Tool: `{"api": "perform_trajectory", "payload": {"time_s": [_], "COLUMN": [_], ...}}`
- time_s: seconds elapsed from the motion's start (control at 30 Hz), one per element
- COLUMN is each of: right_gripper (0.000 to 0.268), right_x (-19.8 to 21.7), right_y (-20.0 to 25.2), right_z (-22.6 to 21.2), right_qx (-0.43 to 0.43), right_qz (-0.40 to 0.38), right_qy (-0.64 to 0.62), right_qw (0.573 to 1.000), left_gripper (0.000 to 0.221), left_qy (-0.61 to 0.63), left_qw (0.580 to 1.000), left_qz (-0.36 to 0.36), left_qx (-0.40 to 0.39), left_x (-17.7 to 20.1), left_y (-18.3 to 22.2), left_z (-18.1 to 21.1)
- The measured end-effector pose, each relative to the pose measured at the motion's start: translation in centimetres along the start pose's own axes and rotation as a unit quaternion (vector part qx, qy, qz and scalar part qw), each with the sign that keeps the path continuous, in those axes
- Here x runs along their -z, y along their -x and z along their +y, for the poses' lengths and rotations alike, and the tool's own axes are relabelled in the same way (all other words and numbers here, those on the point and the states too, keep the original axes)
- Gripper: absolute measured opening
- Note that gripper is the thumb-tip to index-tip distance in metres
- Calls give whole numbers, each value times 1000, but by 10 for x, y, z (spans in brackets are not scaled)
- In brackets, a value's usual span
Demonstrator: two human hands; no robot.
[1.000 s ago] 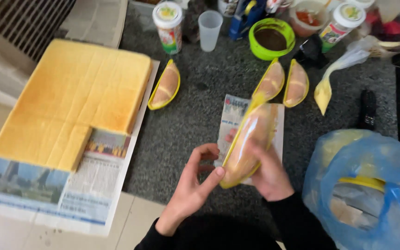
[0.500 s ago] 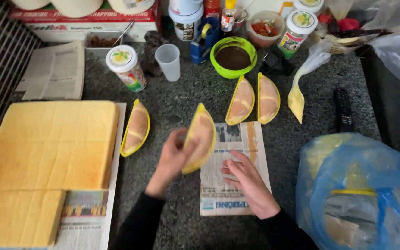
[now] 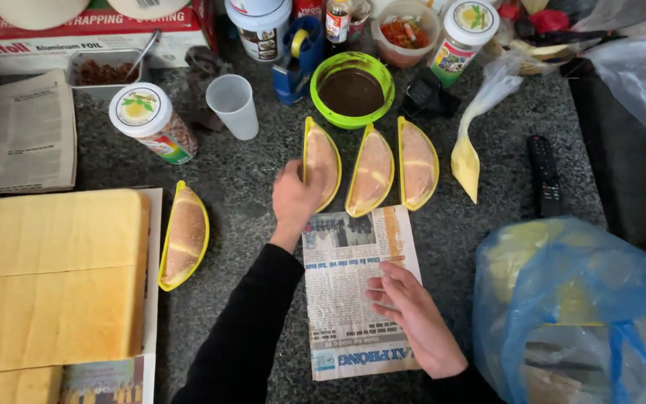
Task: Packaging individual banana-shaped cakes into plastic sleeves at a bakery workstation.
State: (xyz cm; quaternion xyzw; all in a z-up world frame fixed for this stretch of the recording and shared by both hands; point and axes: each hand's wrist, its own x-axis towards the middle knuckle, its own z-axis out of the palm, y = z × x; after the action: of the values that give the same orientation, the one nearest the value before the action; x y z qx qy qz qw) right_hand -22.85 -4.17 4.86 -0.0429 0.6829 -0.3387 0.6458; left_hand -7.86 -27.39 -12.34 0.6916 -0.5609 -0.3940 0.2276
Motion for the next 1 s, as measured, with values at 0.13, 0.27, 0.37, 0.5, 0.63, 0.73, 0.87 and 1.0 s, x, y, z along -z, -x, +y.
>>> {"api": "perform_trajectory", "payload": {"time_s": [0.13,0.27,0.37,0.5,0.63,0.73,0.87,1.0], "right_gripper": [54,59,58,49,66,80,93,60], "right_x": [-7,-9,-10,-17,-6,23,82,207], "right_y": [3,3,-24,-32,-2,13,43,85], "right_z": [3,12,40,85,118,127,112,84], "right_qx": [1,42,120,89,42,12,-9,335], "right_qz": [-20,-39,-73,-165,-295,-377,-456,-305], "right_qy": [16,26,-48,-201,-238,-260,-289,34], "right_qw": [1000,998,989,961,924,889,841,891], "left_gripper": [69,72,45,52,51,69,72,44], "left_qy": [-12,41,110,88,36,-55,-87,-30], "left_qw": [1000,989,924,881,846,854,875,932], "left_qz": [-25,112,207,66,-29,-24,14,92], "left_qx": [-11,-92,-301,-461,-531,-517,-475,-351], "left_x": [8,23,41,38,43,51,30,-31], "left_y": [2,48,158,303,347,370,377,405], "left_z": [-4,-3,21,40,28,14,-16,-24]}}
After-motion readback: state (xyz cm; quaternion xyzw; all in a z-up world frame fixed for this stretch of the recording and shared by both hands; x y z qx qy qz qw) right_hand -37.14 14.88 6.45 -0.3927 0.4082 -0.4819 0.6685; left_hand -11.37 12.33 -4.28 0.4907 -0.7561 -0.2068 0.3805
